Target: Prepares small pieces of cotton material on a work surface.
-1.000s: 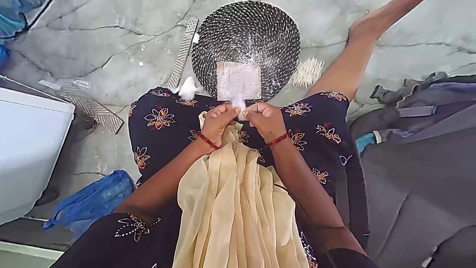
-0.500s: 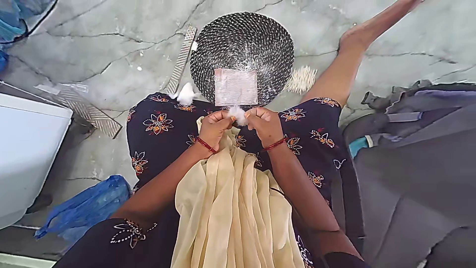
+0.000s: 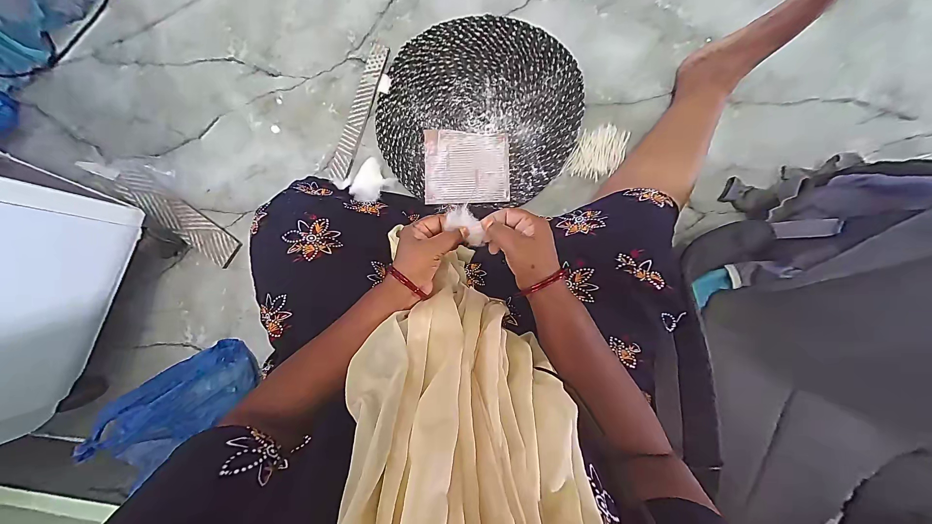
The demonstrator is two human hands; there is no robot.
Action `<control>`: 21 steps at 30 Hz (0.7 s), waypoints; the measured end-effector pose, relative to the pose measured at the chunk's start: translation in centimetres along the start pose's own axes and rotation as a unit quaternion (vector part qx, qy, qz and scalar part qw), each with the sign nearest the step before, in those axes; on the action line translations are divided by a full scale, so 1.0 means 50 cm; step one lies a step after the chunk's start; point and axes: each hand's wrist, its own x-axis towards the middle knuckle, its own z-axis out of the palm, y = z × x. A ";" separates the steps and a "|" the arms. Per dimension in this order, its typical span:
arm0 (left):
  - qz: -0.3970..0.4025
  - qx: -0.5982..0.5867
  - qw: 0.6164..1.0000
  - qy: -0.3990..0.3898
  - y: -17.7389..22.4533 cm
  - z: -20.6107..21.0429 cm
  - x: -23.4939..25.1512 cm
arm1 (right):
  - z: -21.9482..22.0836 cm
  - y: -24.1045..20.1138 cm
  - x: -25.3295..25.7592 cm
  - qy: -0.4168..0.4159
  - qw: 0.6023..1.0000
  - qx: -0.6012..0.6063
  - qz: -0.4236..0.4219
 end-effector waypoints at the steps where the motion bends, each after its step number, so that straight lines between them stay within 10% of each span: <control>1: 0.000 -0.003 1.000 0.002 0.000 0.001 0.001 | 0.000 0.001 0.000 0.001 1.000 0.001 -0.006; 21: -0.019 -0.016 1.000 0.017 -0.001 -0.002 0.001 | 0.003 0.003 0.006 -0.023 1.000 -0.008 -0.010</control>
